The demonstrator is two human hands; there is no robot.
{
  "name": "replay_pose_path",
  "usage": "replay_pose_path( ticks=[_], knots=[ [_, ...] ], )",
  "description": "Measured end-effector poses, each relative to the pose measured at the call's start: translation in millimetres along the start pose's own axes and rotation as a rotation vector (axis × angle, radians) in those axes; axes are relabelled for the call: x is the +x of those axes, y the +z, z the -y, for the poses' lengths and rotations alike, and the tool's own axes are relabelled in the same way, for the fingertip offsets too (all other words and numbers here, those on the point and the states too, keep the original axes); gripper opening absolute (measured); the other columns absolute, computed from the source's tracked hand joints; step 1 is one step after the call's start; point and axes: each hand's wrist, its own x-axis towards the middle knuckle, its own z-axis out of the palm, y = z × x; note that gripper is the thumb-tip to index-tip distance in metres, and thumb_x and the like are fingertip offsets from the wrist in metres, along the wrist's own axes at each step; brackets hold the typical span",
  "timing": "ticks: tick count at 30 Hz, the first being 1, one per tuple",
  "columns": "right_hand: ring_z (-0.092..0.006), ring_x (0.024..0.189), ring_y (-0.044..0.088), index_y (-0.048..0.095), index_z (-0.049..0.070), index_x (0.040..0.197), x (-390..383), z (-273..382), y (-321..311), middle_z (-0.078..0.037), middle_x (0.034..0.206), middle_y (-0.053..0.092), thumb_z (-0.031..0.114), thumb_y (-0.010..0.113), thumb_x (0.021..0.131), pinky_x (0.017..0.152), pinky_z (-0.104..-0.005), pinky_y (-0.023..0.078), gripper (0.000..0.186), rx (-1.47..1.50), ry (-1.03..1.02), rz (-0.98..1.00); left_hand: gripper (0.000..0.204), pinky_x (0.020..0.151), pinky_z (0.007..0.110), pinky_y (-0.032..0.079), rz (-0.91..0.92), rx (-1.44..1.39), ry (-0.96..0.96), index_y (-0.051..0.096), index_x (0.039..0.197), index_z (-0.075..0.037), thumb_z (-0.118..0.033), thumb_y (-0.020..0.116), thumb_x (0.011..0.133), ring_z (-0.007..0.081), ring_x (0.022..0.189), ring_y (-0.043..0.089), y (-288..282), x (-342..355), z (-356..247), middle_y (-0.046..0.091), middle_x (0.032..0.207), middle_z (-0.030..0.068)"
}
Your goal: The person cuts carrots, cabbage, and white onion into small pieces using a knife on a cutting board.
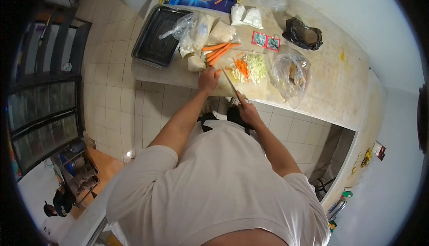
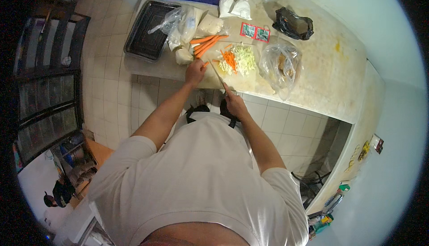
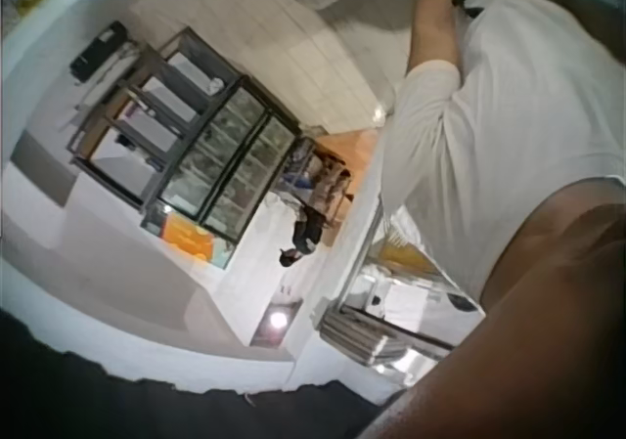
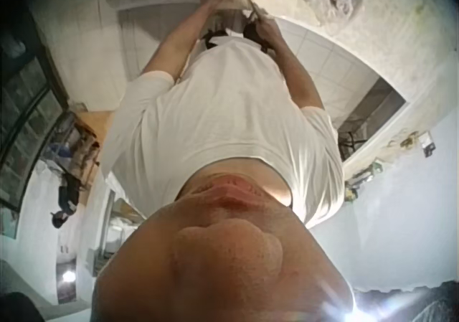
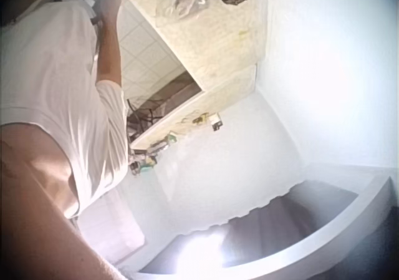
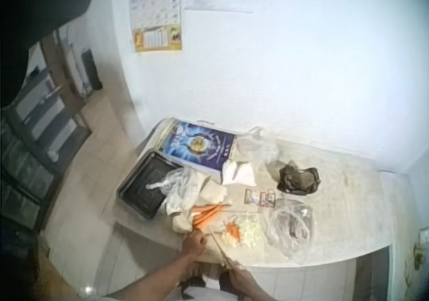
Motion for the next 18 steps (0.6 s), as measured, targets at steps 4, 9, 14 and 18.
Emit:
replay_pose_path(
  ticks=[4,9,14,18],
  knots=[
    [-0.0479,0.074,0.060,0.019,0.024,0.148,-18.0,5.4,-11.0,-0.029,0.076,0.061,0.013,0.051,0.090,0.070,-0.0512,0.048,0.067,0.095,-0.030,-0.125,0.016,0.076,0.042,0.047,-0.080,0.072,0.099,0.060,0.091,-0.010,-0.016,0.065,0.077,0.0301,0.095,0.056,2.1,3.8,1.2,0.057,0.097,0.0083],
    [-0.0387,0.062,0.055,0.019,0.021,0.149,-41.0,16.3,-32.6,-0.025,0.068,0.056,0.013,0.048,0.093,0.066,-0.0352,0.047,0.064,0.289,0.144,-0.288,0.017,0.083,0.042,0.045,-0.014,0.157,0.334,0.065,0.094,-0.010,-0.014,0.064,0.078,0.0290,0.100,0.054,-0.8,18.8,-26.1,0.057,0.097,0.0090],
    [-0.0241,0.057,0.049,0.021,0.019,0.148,-56.3,22.5,-43.6,-0.016,0.064,0.052,0.012,0.048,0.093,0.060,-0.0299,0.042,0.061,0.381,0.163,-0.420,0.013,0.080,0.042,0.046,-0.016,0.232,0.438,0.067,0.088,-0.008,-0.015,0.067,0.077,0.0312,0.092,0.056,9.5,35.7,-15.6,0.059,0.093,0.0093],
    [-0.0196,0.056,0.044,0.022,0.017,0.148,-70.1,15.1,-48.2,-0.012,0.062,0.047,0.011,0.048,0.093,0.058,-0.0286,0.040,0.061,0.450,0.168,-0.498,0.011,0.079,0.042,0.046,-0.025,0.057,0.347,0.067,0.086,-0.005,-0.013,0.066,0.080,0.0319,0.090,0.057,0.3,34.8,-29.3,0.059,0.089,0.0114]
  ],
)
